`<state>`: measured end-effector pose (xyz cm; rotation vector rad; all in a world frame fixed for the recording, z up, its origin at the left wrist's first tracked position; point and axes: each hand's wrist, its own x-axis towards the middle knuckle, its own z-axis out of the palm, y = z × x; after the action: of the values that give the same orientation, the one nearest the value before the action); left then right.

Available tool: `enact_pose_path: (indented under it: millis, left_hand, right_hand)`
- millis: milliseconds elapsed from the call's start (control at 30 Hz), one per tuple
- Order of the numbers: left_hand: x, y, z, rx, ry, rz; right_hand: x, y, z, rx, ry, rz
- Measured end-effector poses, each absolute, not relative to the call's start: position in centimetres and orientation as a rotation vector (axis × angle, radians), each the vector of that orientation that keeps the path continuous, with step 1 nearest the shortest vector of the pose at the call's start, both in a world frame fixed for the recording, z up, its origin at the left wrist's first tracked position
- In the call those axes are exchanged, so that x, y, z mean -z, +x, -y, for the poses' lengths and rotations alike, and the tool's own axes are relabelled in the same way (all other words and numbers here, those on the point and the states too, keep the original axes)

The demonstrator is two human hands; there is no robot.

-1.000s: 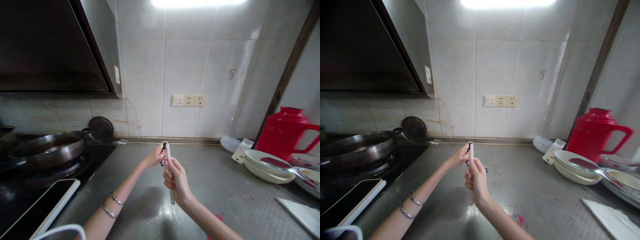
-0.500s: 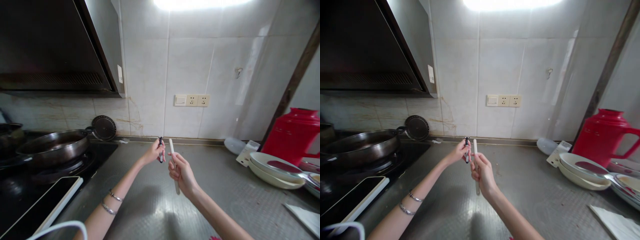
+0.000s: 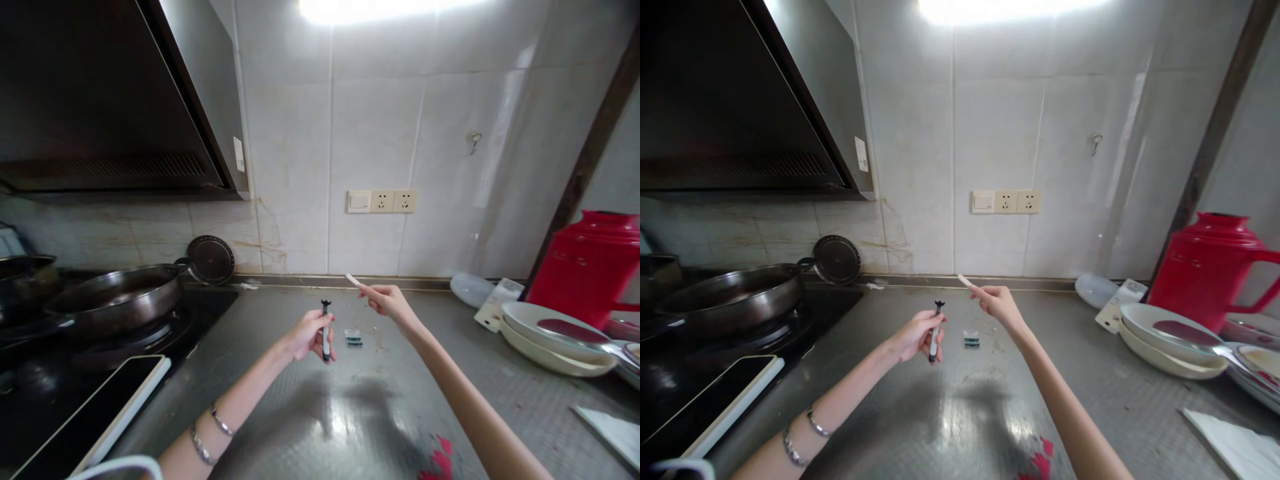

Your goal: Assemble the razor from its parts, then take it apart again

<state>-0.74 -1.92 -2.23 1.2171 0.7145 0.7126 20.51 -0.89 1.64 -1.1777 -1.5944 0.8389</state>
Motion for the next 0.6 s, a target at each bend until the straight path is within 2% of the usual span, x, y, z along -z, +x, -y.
enact_pose_path:
  millis: [200, 600]
  left_hand:
    - [4.9, -1.3, 3.0, -0.810, 1.053, -0.795]
    - [8.2, -0.7, 4.3, -0.714, 1.043, -0.832]
  right_hand:
    - [1.5, 19.3, -0.6, -0.723, -1.382, 1.892]
    - [4.5, 18.0, -0.8, -0.763, -1.268, 2.190]
